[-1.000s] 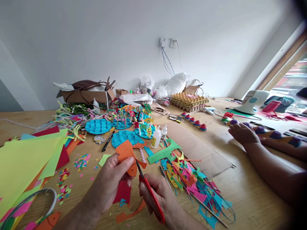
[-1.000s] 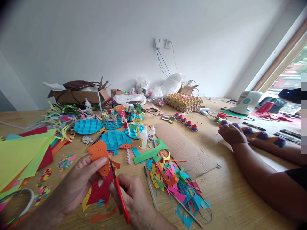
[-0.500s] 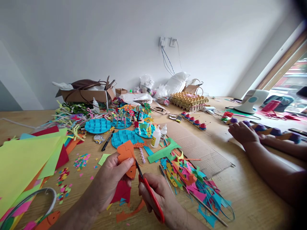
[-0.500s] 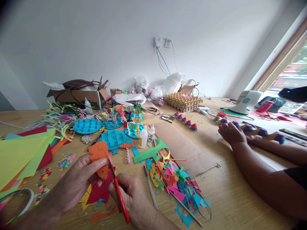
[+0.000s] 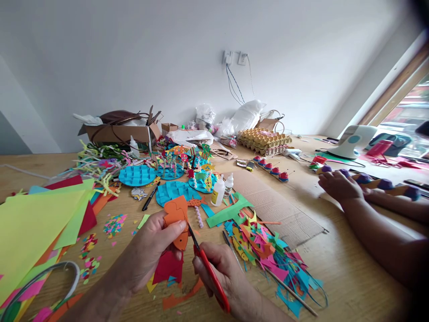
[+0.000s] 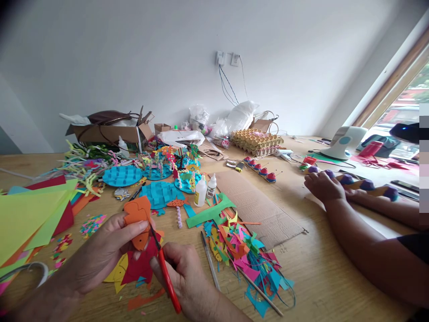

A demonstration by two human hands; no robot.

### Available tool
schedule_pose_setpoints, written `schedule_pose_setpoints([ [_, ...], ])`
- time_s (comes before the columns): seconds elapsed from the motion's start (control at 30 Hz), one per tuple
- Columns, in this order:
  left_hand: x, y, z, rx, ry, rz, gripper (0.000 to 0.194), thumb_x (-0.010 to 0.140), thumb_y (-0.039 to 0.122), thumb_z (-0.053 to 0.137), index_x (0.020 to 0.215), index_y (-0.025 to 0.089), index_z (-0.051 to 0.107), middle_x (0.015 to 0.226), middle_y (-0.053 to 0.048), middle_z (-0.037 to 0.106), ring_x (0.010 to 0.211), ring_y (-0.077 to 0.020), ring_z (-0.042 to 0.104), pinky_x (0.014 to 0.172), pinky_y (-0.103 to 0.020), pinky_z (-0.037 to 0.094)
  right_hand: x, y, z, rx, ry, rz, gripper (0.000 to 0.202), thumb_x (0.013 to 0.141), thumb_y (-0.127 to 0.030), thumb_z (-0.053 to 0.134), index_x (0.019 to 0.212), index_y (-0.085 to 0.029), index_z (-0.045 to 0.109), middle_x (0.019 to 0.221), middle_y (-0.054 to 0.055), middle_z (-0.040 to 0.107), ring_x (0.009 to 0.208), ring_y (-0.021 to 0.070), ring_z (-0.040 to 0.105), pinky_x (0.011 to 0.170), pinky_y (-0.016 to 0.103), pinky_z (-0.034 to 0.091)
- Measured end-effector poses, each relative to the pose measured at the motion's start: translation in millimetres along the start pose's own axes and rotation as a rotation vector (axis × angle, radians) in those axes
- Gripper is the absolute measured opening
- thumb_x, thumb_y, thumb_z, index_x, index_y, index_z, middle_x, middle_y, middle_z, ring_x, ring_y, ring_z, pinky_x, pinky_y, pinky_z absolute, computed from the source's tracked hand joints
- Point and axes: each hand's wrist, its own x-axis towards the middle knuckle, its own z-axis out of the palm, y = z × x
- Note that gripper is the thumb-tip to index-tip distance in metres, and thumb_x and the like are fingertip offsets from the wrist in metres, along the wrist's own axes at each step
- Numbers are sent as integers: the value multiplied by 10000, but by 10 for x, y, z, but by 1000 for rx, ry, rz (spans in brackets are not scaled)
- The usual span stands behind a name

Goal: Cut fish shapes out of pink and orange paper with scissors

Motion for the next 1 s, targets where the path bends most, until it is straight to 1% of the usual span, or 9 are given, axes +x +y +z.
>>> schedule_pose_setpoints([
  [0.2,16,-10,-20,14,-23,12,190,710,316,624,631,161,550,466,44,561,402,-85,468,421,-188,408,-8,6,-1,-39,5,-20,364,850,-365,467,548,-192,360,477,-66,276,439,73,255,407,198,200],
  [0.4,22,-40,-55,65,-32,47,201,752,307,596,624,157,557,492,33,570,425,-90,485,435,-193,414,4,5,-3,-12,10,-22,377,842,-399,494,555,-189,371,496,-63,277,448,74,264,408,193,204],
  [0.57,21,-50,-62,60,-46,28,211,740,337,607,645,156,553,499,42,552,424,-80,470,429,-184,401,-2,-10,-4,43,-5,-31,384,829,-430,519,564,-177,404,524,-59,287,461,72,265,407,183,210],
  [0.67,24,-56,-60,51,-55,25,212,746,343,602,664,153,558,519,39,558,432,-75,470,430,-178,400,-8,-6,-2,50,0,-29,389,835,-425,515,562,-177,393,523,-63,273,455,68,253,402,181,200],
  [0.83,19,-53,-53,40,-49,13,218,734,352,609,664,152,558,512,37,560,430,-76,473,429,-179,399,-1,13,-1,75,-17,-22,390,848,-416,503,563,-181,380,505,-65,292,443,64,262,396,176,203],
  [1.0,8,-54,-45,22,-44,21,214,723,346,624,651,155,560,521,34,570,446,-79,479,438,-178,407,9,-13,-7,69,1,-47,404,829,-426,530,550,-180,372,520,-63,272,453,66,253,400,178,204],
])
